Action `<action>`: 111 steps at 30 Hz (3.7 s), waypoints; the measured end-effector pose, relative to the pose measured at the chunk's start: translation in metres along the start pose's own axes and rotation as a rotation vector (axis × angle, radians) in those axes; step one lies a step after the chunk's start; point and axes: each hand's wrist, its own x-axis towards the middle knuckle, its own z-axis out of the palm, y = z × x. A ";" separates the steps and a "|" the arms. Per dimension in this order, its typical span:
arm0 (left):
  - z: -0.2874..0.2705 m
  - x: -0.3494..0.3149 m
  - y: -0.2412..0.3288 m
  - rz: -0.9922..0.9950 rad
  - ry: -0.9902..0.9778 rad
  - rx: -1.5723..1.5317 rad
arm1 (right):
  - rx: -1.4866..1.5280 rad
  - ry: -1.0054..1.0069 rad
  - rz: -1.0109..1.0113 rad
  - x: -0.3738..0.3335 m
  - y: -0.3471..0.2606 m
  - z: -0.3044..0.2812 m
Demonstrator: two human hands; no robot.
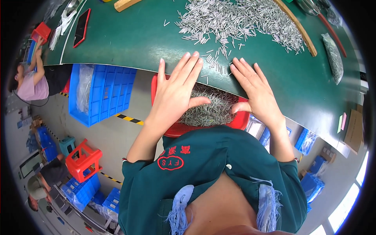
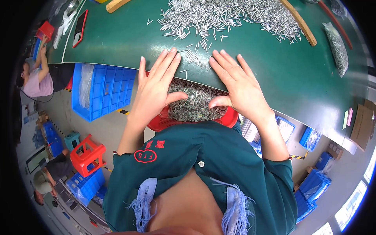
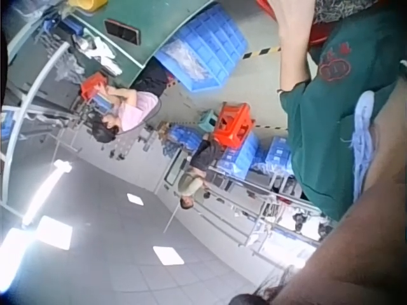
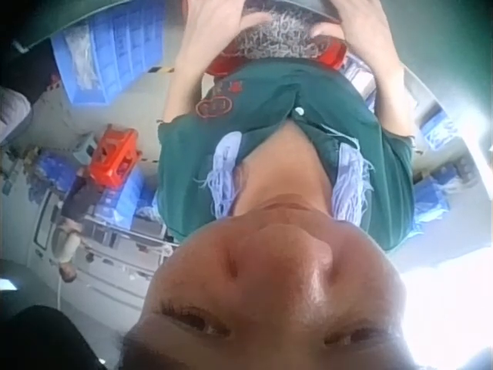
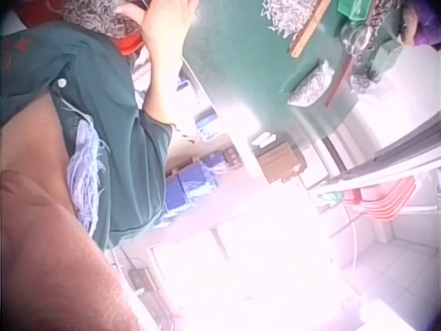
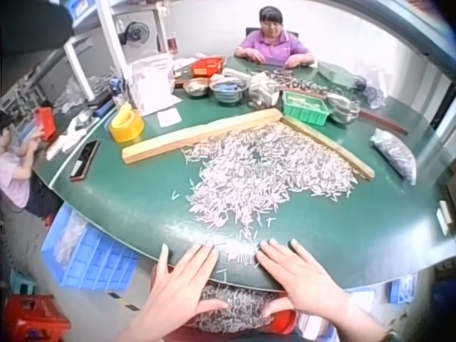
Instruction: Sorting and gathering small metal pins on a workbench into a red plastic bin.
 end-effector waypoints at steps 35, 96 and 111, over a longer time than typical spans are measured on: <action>0.022 0.051 -0.001 0.153 -0.001 -0.100 | -0.135 0.073 0.018 0.034 0.026 0.006; 0.016 0.031 -0.007 0.029 0.082 -0.084 | -0.020 0.199 0.012 0.056 0.010 0.017; 0.007 0.033 -0.014 0.017 0.125 -0.101 | -0.026 0.211 0.005 0.057 0.011 0.021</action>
